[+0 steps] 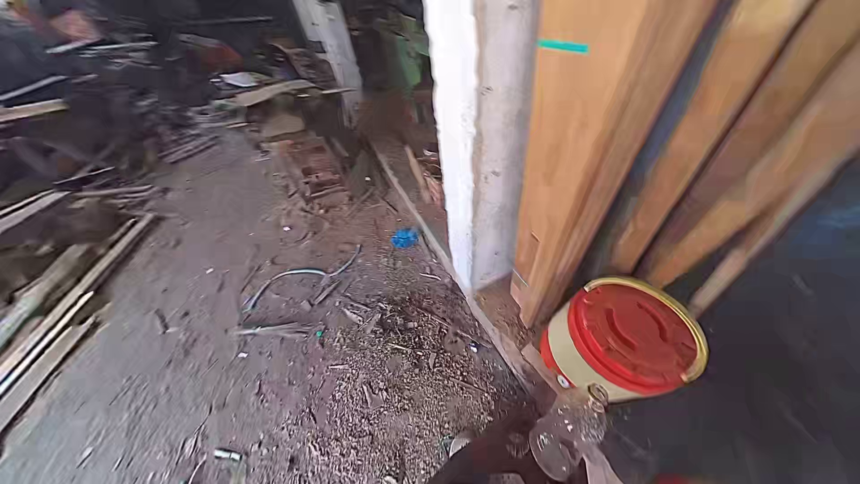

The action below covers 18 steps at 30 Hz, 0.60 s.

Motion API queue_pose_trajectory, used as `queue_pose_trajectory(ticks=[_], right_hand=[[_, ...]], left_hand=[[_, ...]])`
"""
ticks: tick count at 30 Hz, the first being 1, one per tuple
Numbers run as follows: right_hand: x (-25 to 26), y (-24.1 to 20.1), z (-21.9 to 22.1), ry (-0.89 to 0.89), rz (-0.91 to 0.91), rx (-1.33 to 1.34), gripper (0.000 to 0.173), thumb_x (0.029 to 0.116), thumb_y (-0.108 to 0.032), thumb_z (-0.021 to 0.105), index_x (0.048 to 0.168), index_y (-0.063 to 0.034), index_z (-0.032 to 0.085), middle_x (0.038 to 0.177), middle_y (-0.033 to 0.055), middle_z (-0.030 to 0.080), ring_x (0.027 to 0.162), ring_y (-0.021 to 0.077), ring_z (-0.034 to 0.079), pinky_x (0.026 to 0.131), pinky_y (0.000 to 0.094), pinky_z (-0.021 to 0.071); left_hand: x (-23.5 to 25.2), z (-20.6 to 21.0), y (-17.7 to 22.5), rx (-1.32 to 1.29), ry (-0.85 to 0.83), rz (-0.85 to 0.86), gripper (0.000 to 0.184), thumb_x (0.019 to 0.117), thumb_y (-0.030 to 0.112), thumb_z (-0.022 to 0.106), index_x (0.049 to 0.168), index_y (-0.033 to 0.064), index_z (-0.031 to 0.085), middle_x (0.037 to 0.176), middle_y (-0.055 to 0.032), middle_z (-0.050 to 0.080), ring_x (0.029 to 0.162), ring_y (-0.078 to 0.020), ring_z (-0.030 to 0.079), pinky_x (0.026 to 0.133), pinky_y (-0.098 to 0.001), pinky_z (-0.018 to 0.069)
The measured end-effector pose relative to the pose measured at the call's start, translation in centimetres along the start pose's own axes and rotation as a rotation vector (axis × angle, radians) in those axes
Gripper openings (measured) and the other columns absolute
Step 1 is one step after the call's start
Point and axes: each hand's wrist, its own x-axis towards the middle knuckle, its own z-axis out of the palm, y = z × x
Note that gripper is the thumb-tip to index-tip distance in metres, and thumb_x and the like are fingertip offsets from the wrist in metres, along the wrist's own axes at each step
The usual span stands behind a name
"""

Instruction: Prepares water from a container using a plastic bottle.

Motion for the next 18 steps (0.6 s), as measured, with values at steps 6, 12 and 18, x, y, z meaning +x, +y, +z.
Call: queue_pose_trajectory(ticks=[6, 12, 18], right_hand=[[1.2, 8.3, -0.5, 0.022, 0.350, 0.232, 0.063, 0.1054, -0.023, 0.056, 0.156, -0.0011, 0.026, 0.142, 0.0186, 0.055, 0.122, 0.0207, 0.062, 0.101, 0.0371, 0.0546], [6.3, 7.6, -3.2, 0.519, 0.274, 0.538, 0.083, 0.0930, -0.008, 0.072, 0.159, -0.0067, 0.022, 0.154, 0.0266, 0.041, 0.130, 0.0392, 0.055, 0.097, 0.0550, 0.0528], [13.1, 17.2, -5.1, 0.502, 0.360, 0.542, 0.079, 0.0917, -0.016, 0.076, 0.154, 0.0039, 0.032, 0.149, 0.0283, 0.047, 0.133, 0.0367, 0.052, 0.104, 0.0519, 0.0483]], left_hand=[[5.7, 0.2, -0.9, 0.197, -0.430, -0.057, 0.104, 0.0690, 0.025, 0.093, 0.151, -0.0036, 0.037, 0.142, -0.0193, 0.057, 0.131, -0.0208, 0.057, 0.113, -0.0370, 0.0453], [10.2, -1.6, -6.1, 0.432, -0.425, -0.200, 0.110, 0.0652, 0.012, 0.093, 0.155, -0.0035, 0.031, 0.151, -0.0254, 0.047, 0.141, -0.0317, 0.048, 0.118, -0.0458, 0.0389], [15.1, 0.6, -11.5, 0.550, -0.532, -0.409, 0.114, 0.0667, 0.009, 0.093, 0.156, -0.0081, 0.025, 0.151, -0.0292, 0.045, 0.141, -0.0348, 0.047, 0.119, -0.0454, 0.0384]])
